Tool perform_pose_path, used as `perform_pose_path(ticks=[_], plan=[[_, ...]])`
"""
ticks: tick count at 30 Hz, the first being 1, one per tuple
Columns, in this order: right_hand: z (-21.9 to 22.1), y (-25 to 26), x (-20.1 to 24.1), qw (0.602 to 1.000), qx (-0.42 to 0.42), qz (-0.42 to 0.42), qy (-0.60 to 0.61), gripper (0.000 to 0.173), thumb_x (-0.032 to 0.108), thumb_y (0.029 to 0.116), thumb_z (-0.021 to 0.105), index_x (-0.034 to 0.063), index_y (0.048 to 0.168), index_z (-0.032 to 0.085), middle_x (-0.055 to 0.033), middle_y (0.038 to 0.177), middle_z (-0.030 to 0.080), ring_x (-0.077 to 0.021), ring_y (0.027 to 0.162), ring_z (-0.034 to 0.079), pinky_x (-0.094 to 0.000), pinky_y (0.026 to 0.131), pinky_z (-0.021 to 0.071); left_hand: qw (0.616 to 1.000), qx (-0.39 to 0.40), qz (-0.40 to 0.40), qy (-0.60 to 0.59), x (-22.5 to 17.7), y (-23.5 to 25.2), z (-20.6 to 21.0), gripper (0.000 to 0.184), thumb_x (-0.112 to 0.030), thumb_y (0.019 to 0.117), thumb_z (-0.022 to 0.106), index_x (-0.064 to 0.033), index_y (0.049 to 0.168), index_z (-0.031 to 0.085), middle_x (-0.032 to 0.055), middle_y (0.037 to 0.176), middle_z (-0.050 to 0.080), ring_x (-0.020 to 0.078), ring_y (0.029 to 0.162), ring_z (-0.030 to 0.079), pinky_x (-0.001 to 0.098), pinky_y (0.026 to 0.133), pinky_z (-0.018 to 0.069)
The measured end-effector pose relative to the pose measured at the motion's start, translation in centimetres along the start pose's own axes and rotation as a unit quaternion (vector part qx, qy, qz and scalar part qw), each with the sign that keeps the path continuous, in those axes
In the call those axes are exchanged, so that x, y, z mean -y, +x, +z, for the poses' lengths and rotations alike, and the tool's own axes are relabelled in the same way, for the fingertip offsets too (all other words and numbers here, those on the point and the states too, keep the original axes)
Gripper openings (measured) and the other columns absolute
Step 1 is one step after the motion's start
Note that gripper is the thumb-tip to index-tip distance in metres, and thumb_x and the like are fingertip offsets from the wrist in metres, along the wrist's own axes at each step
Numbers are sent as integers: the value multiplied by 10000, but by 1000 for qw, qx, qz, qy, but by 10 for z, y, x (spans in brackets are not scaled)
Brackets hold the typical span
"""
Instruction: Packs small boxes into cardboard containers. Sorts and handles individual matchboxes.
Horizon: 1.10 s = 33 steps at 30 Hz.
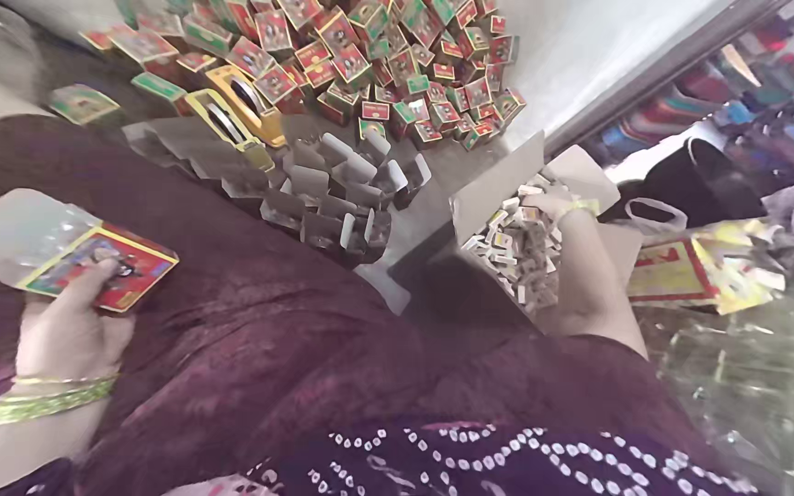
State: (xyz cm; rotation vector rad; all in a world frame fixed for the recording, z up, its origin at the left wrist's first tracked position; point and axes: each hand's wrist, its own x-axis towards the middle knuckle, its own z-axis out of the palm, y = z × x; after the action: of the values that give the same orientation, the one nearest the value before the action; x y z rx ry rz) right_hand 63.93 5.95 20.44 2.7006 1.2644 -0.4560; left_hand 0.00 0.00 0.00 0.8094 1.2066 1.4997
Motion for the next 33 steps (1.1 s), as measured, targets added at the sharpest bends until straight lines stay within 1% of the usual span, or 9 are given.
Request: perform_pose_path(ticks=[3,6,10,18,22,23,26,28,33], plan=[[-7,-73,37,990,-3,90,106,646,177,974,694,-16,1530,427,-312,1557,398,-465,1462,359,-641,1175,270,983,-168,-73,7,-66,-30,83,323,7,1010,453,-175,1276,444,-99,1054,589,-24,959,627,192,897,539],[72,-10,-56,978,-139,-114,108,640,419,908,734,-65,1303,599,-329,1178,661,-451,1034,680,-599,844,572,993,-114,-31,-18,-81,-46,92,352,19,990,476,-149,1294,418,-92,1083,592,-38,986,625,174,893,540],[93,4,-79,990,-9,-61,128,610,345,882,780,116,1412,584,-280,1620,280,-503,1376,429,-696,1044,419,995,-95,-31,-22,-78,-47,85,348,-17,999,484,-169,1307,423,-98,1096,600,-27,1001,630,195,901,548],[97,-21,-72,990,-2,-81,117,1004,446,765,883,250,1577,327,-301,1551,386,-529,1211,567,-738,904,488,993,-105,-37,-31,-74,-45,79,352,12,979,492,-183,1268,443,-101,1071,606,-22,995,635,197,911,549],[110,2,-68,990,-29,-88,105,1109,523,686,901,253,1598,333,-287,1661,174,-557,1329,457,-743,941,465,991,87,81,-65,-22,-18,16,421,6,1018,430,-122,1419,416,-35,1252,628,64,1144,631,282,1006,538],[110,9,-69,989,-25,-86,115,1076,534,753,863,220,1618,306,-289,1683,91,-558,1415,364,-740,1014,419,998,-42,36,-44,-40,-28,46,370,51,990,410,-186,1264,483,-94,1075,644,16,1000,657,244,926,563],[105,25,-74,982,-37,-73,169,974,494,774,848,157,1570,398,-267,1678,145,-493,1481,290,-700,1104,367,986,111,104,-62,-33,-23,25,421,74,994,372,-83,1384,402,-30,1219,627,56,1129,637,262,991,544],[101,22,-69,985,-36,-76,151,905,418,771,874,124,1524,467,-306,1645,196,-514,1461,305,-710,1097,364,990,-138,-18,-34,-48,-27,61,338,51,983,444,-193,1214,486,-96,1028,638,13,967,658,230,913,561],[97,4,-53,992,-18,-83,92,1103,322,624,962,141,1555,399,-329,1596,272,-541,1322,464,-720,973,464,998,5,37,-53,15,5,-12,481,-172,962,645,-194,1408,467,-37,1257,637,113,1156,634,346,1022,539]])
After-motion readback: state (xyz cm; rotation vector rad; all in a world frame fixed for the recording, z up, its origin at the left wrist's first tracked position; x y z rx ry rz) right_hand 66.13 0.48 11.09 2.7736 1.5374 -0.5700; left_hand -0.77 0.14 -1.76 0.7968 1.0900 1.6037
